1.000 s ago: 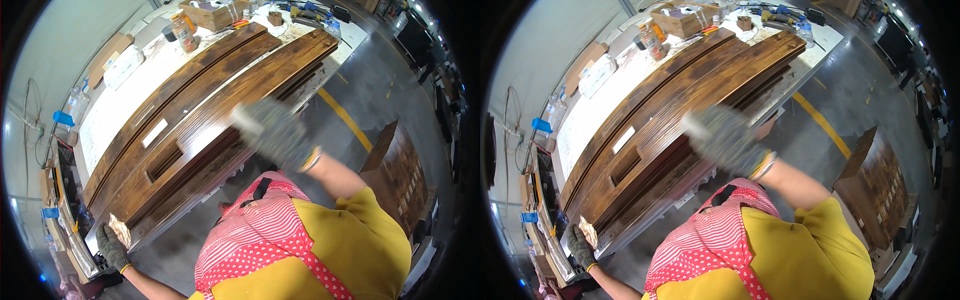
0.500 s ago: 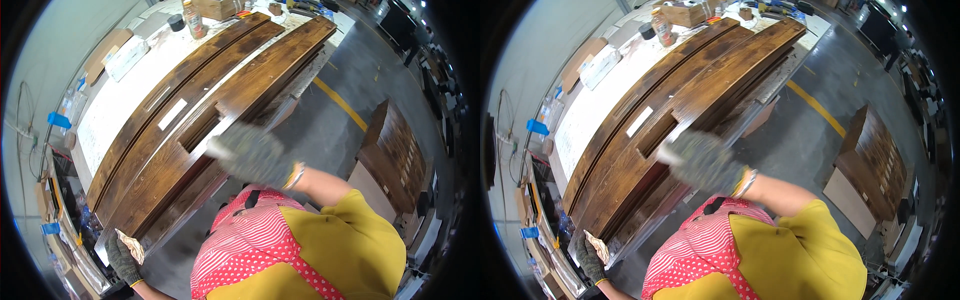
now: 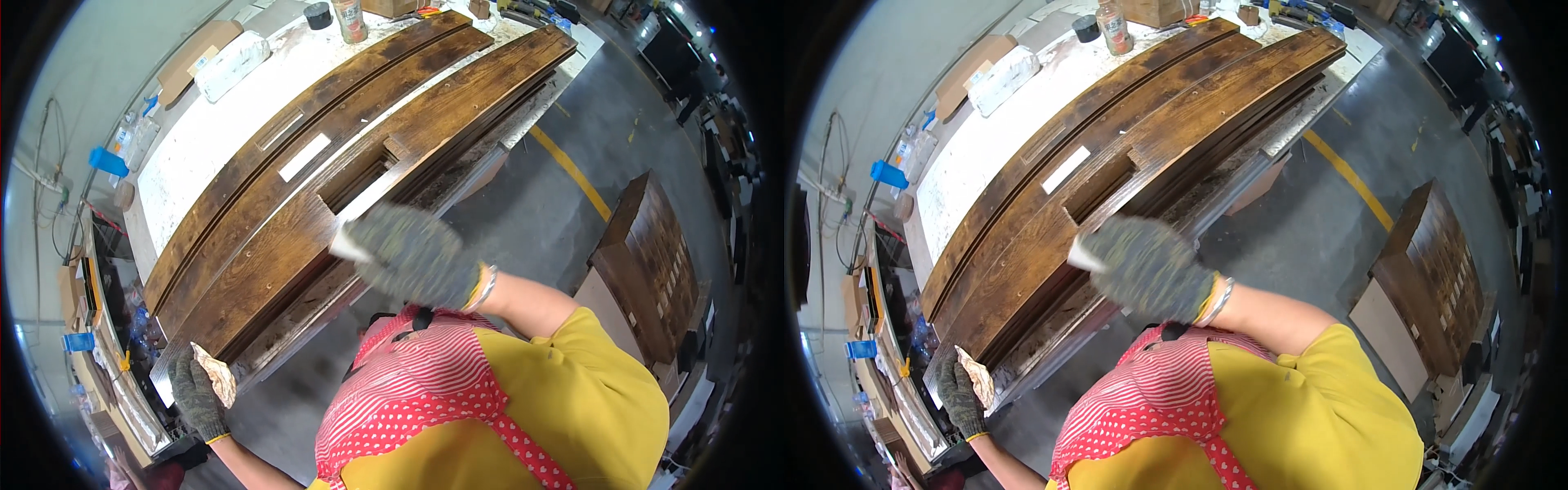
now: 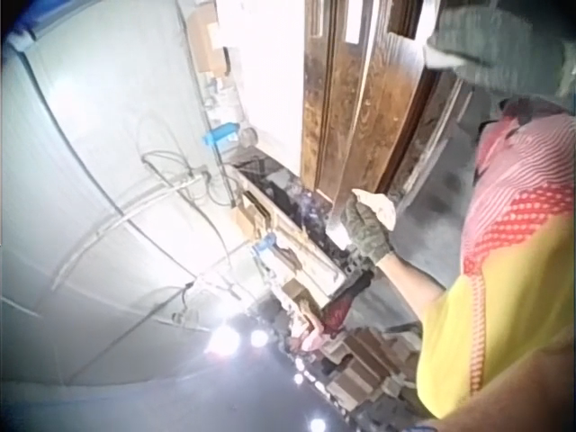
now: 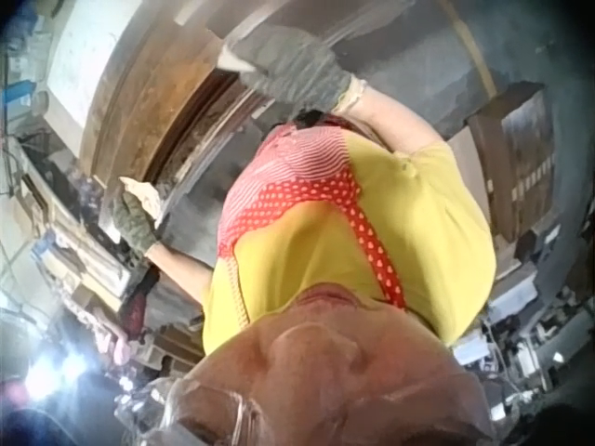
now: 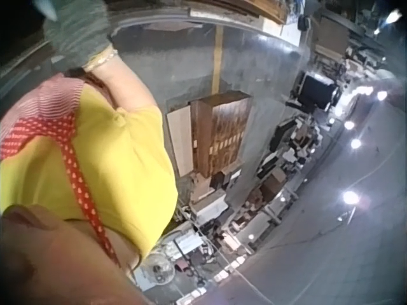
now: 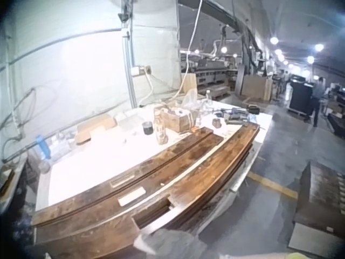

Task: The person wipes wooden boards with a cloth, applies liquid from a bottle onto the cloth, and rubs down the surfaces and edges of the boards.

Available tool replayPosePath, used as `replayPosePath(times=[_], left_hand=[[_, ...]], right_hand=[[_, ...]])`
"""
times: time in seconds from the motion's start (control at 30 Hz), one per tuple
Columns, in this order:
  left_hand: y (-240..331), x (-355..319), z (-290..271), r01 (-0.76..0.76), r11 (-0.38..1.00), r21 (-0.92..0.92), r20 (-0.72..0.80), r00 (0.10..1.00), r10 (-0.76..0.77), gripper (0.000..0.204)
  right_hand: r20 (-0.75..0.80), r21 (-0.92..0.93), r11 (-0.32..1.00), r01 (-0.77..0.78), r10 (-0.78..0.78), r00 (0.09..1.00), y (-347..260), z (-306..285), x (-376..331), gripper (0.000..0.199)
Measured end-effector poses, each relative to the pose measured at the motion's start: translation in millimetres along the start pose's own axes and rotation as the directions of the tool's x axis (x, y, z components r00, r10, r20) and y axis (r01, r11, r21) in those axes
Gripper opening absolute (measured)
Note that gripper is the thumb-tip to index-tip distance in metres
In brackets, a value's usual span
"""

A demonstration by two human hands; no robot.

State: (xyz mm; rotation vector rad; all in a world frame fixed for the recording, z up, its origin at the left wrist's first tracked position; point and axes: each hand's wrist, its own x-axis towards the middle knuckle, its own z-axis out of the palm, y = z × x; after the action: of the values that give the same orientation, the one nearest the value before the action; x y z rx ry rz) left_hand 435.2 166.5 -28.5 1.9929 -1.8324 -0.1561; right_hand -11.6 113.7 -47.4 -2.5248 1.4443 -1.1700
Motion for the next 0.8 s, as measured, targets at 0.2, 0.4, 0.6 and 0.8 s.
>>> replayPosePath(times=[0.2, 0.4, 0.6, 0.8], left_hand=[[-4, -8, -9, -0.092, 0.99, 0.104, 0.037, 0.995, 0.088, 0.029], [-8, -4, -13, -0.25, 0.965, 0.08, 0.041, 0.968, 0.247, 0.027], [-27, -6, -18, -0.288, 0.955, 0.068, 0.082, 0.956, 0.282, 0.03], [-30, -8, -27, -0.276, 0.96, -0.045, 0.103, 0.955, 0.28, 0.032]], right_hand=[[-0.284, -0.015, 0.863, -0.504, 0.48, 0.83, 96, -66, 5, 0.038], [-0.222, -0.25, 0.824, -0.509, 0.463, 0.858, 102, -55, -6, 0.04], [0.065, -0.11, 0.984, -0.143, 0.151, 0.986, -53, 32, 5, 0.045], [-0.264, -0.14, 0.921, -0.364, 0.32, 0.91, -28, 7, 10, 0.036]])
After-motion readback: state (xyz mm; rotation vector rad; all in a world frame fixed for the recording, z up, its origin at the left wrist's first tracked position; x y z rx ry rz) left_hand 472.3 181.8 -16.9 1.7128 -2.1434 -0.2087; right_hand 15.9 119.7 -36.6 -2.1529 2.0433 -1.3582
